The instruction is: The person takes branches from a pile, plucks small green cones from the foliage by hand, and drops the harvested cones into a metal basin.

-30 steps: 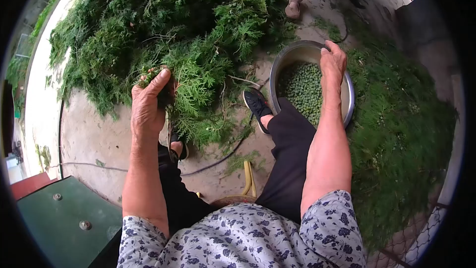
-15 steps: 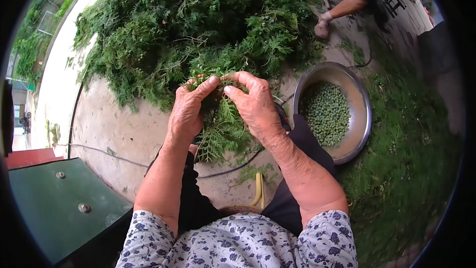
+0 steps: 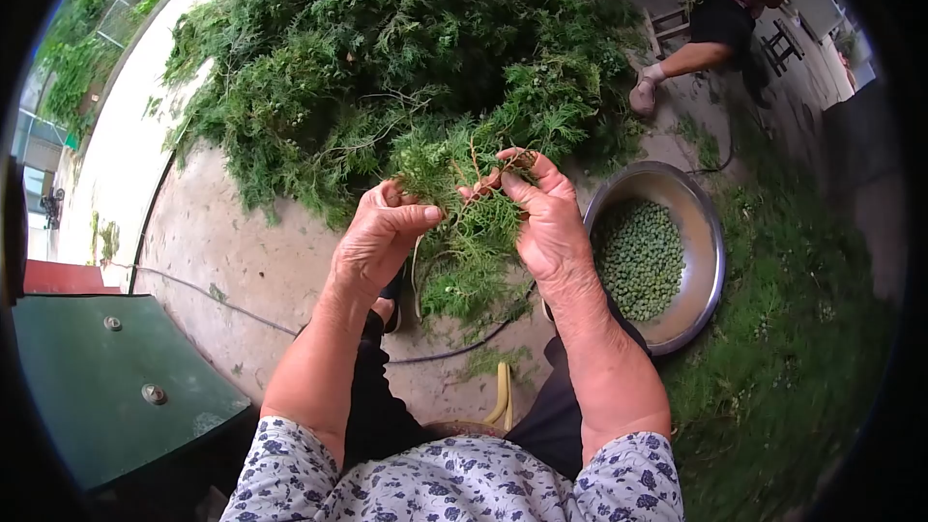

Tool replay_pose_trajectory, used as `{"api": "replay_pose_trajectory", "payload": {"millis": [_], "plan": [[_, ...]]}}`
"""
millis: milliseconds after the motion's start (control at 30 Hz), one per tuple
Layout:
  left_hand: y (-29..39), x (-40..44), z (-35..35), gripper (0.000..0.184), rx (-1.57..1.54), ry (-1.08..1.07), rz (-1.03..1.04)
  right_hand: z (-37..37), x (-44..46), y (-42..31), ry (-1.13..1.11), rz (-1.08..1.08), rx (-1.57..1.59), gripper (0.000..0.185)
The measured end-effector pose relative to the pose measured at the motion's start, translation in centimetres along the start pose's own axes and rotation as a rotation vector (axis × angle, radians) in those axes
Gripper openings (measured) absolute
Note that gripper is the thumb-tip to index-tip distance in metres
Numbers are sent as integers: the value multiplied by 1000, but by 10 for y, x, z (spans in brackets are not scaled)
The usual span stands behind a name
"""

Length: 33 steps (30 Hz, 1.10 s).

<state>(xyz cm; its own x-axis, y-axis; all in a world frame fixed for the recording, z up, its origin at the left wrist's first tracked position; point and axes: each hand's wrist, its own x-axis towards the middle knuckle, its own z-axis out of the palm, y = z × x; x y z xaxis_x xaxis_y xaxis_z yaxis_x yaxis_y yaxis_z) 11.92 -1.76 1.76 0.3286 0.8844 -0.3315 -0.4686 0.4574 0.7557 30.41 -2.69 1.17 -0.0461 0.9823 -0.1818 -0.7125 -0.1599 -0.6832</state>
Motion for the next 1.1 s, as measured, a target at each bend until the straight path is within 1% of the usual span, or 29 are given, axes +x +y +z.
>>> {"api": "replay_pose_trajectory", "payload": {"millis": [33, 100, 133, 167, 233, 300, 367, 400, 433, 467, 500, 533, 567, 600, 633, 700, 733, 767, 833, 933, 1033, 1100], "plan": [[-2, 1, -1, 42, 0, 1, 5, -2, 1, 1, -5, 0, -1, 15], [-6, 1, -2, 34, 146, 79, -187, -5, 1, 2, -3, 11, 48, 15], [-5, 1, 2, 24, 83, 34, -197, -3, 1, -1, 0, 24, 53, 15], [-6, 1, 4, 24, 82, 35, -194, -3, 0, -1, -4, 25, 53, 15], [-11, 1, 9, 17, -37, 33, -87, -4, -3, -1, -38, 19, -4, 15], [-8, -1, 11, 15, -67, 30, -61, -3, -4, -2, -58, 30, 1, 14], [-3, -3, 14, 18, -84, 52, -105, -9, -4, 1, -145, -49, -236, 12], [-3, -3, 14, 18, -84, 52, -104, -7, -6, 1, -126, -36, -269, 13], [-4, -3, 15, 17, -25, 85, -60, -3, -7, 0, -127, -36, -269, 13], [-5, -4, 15, 17, 34, 119, -17, 2, -8, -1, -65, -88, -418, 14], [-6, -4, 15, 17, 34, 119, -18, 6, -10, -2, 0, -140, -566, 15], [-6, -4, 16, 16, 111, 137, 77, 9, -10, -2, 139, -335, -915, 16], [-7, -5, 16, 14, 187, 153, 172, 11, -11, -4, 157, -593, -1059, 16], [-6, -5, 17, 14, 259, 185, 197, 18, -12, -9, 110, -715, -1110, 16], [-7, -4, 16, 14, 257, 184, 196, 27, -14, -13, 62, -836, -1158, 16], [-10, -3, 10, 11, 383, 156, 189, 39, -20, -9, -101, -647, -1008, 18], [-11, -3, 8, 11, 384, 153, 184, 37, -19, -4, -176, -582, -1046, 13], [-12, -2, 6, 10, 412, 149, 176, 33, -15, 0, -251, -629, -1092, 18], [-11, -3, 8, 9, 437, 144, 166, 31, -7, 5, -323, -687, -1222, 22], [-7, -7, 11, 8, 459, 110, 210, 33, -5, 5, -293, -642, -1217, 25], [-10, -6, 8, 7, 500, 114, 227, 31, -3, 3, -321, -580, -1210, 23], [-11, -5, 7, 6, 474, 106, 282, 34, -4, 4, -330, -596, -1206, 22]]}}
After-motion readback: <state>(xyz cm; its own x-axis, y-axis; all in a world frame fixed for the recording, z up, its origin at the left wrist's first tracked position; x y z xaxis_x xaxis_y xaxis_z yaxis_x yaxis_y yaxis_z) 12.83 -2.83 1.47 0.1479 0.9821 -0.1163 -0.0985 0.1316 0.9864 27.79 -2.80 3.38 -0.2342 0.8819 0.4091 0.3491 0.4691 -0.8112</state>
